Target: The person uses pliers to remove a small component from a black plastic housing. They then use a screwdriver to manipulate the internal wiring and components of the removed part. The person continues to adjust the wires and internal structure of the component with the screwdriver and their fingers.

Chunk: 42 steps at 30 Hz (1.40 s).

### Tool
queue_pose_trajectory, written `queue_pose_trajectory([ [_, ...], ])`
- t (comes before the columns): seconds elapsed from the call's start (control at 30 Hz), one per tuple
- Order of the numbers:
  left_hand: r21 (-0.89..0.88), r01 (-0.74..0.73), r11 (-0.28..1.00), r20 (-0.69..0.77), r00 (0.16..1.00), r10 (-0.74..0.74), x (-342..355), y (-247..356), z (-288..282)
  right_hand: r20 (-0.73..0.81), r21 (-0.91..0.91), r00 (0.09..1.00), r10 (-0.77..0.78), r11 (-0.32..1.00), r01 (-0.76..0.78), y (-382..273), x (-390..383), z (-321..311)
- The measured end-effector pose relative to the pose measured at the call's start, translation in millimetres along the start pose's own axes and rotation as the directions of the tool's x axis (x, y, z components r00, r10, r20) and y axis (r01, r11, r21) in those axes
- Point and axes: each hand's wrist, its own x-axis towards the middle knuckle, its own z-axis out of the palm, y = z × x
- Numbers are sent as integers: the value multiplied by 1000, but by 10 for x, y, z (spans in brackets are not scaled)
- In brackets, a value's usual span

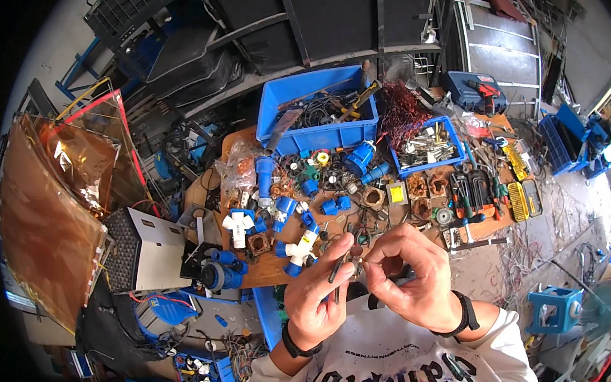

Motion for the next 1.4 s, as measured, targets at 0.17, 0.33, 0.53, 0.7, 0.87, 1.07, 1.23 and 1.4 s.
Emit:
queue_pose_trajectory([
  [0.17, 17, -1, 1000, -15, 1000, 1, 0, 2, 3, 29, 32, 998, 47, 998, -48, -17, 2, -6],
  [0.33, 86, -6, 996, -19, 1000, 8, -12, 6, -12, 53, 11, 998, 34, 999, -35, 9, 5, -32],
  [0.53, 84, -29, 996, -38, 999, 33, -23, 12, -3, 83, 53, 994, 75, 995, -79, -6, 10, -57],
  [0.7, 68, -37, 997, -24, 999, 39, -24, 11, -4, 100, 91, 991, 88, 991, -97, 21, 8, -71],
  [0.87, 34, -24, 999, -32, 999, 25, -44, 0, 11, 100, 115, 989, 109, 986, -120, 36, -10, -75],
  [1.07, -32, -20, 999, -23, 1000, 20, -23, -35, 6, 87, 111, 989, 116, 986, -125, 34, -11, -76],
  [1.23, -27, -18, 999, 1, 1000, 18, -24, -34, 0, 117, 129, 986, 117, 983, -132, 36, 12, -95],
  [1.4, -3, -18, 1000, 7, 1000, 18, -10, -32, -8, 143, 117, 979, 148, 979, -165, 33, 25, -89],
])
